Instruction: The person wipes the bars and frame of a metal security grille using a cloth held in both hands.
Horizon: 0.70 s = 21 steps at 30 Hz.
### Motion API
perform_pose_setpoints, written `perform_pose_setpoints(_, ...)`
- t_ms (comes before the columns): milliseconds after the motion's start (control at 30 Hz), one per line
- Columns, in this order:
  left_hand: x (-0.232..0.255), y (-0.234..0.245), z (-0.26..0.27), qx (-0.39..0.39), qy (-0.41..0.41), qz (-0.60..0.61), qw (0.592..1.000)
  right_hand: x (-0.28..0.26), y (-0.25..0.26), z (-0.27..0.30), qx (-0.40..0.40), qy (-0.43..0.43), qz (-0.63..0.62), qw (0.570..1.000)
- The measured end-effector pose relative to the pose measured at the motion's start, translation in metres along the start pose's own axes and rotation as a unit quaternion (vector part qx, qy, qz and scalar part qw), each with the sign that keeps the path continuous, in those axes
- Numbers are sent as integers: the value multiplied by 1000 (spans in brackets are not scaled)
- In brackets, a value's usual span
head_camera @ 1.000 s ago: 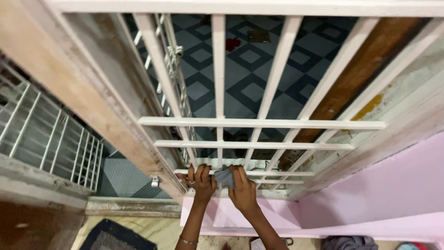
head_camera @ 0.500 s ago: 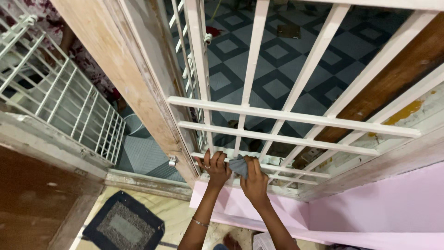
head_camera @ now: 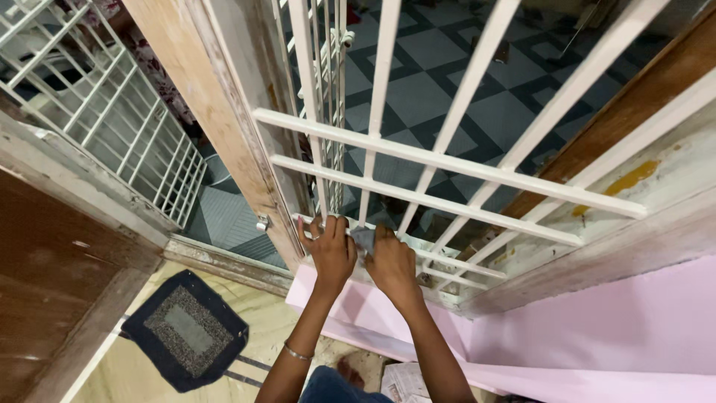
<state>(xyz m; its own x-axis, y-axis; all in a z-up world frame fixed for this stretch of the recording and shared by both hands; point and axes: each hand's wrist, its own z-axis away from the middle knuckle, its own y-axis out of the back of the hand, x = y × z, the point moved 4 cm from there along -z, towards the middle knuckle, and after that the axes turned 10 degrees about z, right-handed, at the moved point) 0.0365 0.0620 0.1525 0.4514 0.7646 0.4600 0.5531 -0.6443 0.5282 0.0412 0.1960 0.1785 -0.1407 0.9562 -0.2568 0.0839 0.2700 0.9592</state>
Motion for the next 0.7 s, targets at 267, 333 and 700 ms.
perform_pose_setpoints(267,11,7,0,17,-17,6,1000,2,-22,28,104,-3,-70,992)
perform_pose_setpoints(333,12,8,3,13,-12,15,1000,2,-22,47,271,61,-97,956)
perform_pose_setpoints(700,25,15,-3,-8,14,19,1000,8,-26,51,296,78,-64,950)
